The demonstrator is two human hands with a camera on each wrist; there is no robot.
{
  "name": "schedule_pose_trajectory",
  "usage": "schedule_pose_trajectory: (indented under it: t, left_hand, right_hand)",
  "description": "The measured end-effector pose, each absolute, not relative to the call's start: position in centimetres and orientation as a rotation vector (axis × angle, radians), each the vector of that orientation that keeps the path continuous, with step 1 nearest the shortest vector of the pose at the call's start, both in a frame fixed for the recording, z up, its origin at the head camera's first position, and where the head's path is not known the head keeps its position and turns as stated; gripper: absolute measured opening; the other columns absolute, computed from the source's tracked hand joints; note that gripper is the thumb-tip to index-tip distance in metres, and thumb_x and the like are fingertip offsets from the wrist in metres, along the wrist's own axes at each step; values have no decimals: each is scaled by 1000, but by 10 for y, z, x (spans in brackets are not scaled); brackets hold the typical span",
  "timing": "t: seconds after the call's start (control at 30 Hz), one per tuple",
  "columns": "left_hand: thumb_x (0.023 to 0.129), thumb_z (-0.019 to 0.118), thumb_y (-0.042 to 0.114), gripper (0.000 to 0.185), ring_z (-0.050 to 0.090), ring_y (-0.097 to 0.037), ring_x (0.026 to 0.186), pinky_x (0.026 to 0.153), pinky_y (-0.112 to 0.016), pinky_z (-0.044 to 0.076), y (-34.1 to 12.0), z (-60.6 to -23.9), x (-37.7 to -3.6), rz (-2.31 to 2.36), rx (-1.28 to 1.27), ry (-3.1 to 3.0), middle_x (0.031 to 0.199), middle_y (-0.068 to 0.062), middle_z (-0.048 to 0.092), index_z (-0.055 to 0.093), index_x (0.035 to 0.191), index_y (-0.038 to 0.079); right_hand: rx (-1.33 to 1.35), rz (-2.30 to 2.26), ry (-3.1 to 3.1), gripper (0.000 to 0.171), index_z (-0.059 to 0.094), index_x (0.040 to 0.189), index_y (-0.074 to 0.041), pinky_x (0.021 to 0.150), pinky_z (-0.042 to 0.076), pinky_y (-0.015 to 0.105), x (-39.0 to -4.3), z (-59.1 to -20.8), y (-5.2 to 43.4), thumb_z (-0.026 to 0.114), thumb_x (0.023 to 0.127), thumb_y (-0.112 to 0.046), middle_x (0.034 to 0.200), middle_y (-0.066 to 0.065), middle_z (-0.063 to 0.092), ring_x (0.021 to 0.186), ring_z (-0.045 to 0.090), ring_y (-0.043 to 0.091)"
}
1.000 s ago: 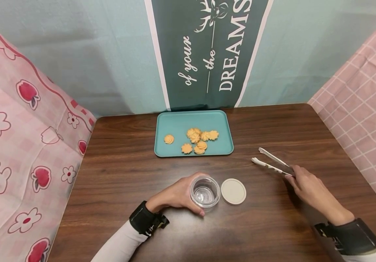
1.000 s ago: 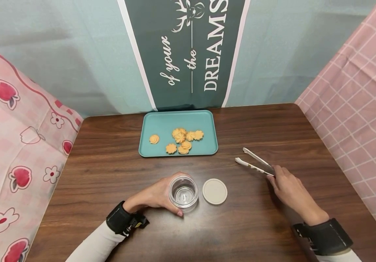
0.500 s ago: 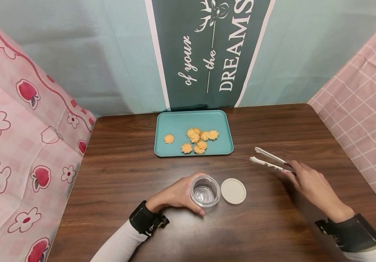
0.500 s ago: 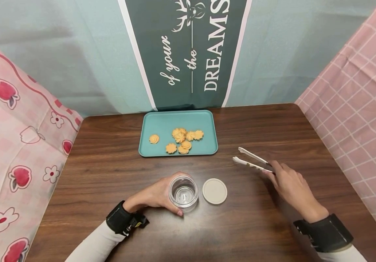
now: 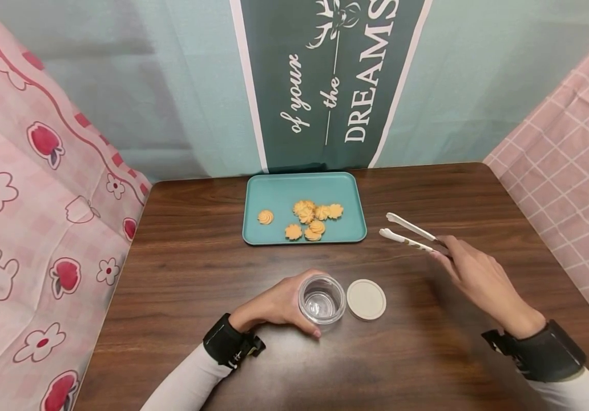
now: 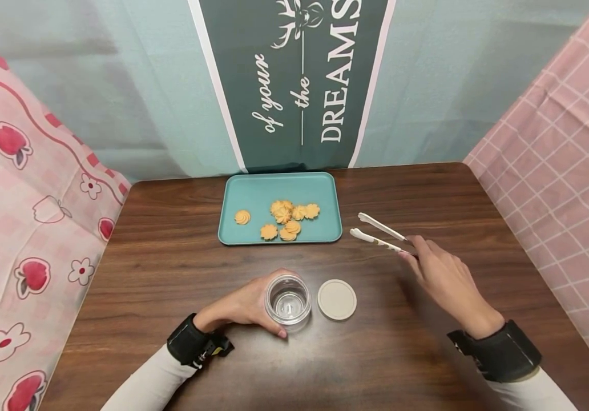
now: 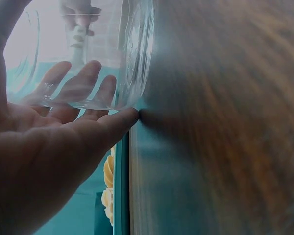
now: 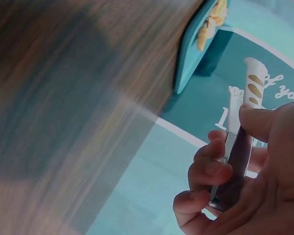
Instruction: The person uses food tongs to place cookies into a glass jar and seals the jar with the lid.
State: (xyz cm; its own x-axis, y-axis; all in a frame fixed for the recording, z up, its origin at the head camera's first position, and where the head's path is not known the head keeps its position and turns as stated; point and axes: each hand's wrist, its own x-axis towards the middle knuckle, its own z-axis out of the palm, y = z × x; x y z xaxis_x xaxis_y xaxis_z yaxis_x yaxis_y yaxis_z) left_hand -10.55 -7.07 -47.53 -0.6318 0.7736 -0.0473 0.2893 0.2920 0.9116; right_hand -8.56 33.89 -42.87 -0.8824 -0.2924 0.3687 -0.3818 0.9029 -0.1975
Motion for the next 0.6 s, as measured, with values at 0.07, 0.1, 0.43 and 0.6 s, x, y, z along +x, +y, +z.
schedule_pose_trajectory:
  t: [0.07,0.1,0.43,0.6]
  left_hand:
    - [64,104,23,99,62,-17,129,116,-35,46,-71,-475,-106,1327,949,2065,138,2,66,51,147,22]
    - [64,104,22,99,62,-18,129,116,-36,45,-71,-475,-106,1336,949,2057,138,1,66,51,147,21]
    - [65,104,19,97,62,-23,130,116,-37,46,-71,-474,-104,1360,942,2022,139,-2,66,52,147,22]
    - [65,104,19,97,62,-23,129,116,-37,46,-71,-472,-104,1358,942,2025,139,-2,66,51,147,22]
  right_hand:
    - [506,379,-2733,36,60,126,-3,43,39,43,-87,-426,335,77,96,-10,86,6,63,60,56,22]
    - [511,377,-2732,36,59,126,-3,43,39,43,-88,-425,334,77,96,-9,86,7,63,60,56,23]
    - [534,373,-2740,34,58,126,-4,45,41,45,-91,-418,321,75,97,-11,86,7,63,61,57,23]
    - [528,383,-2748,34,58,126,-4,43,39,43,-94,-417,316,76,97,-11,84,6,62,59,56,22]
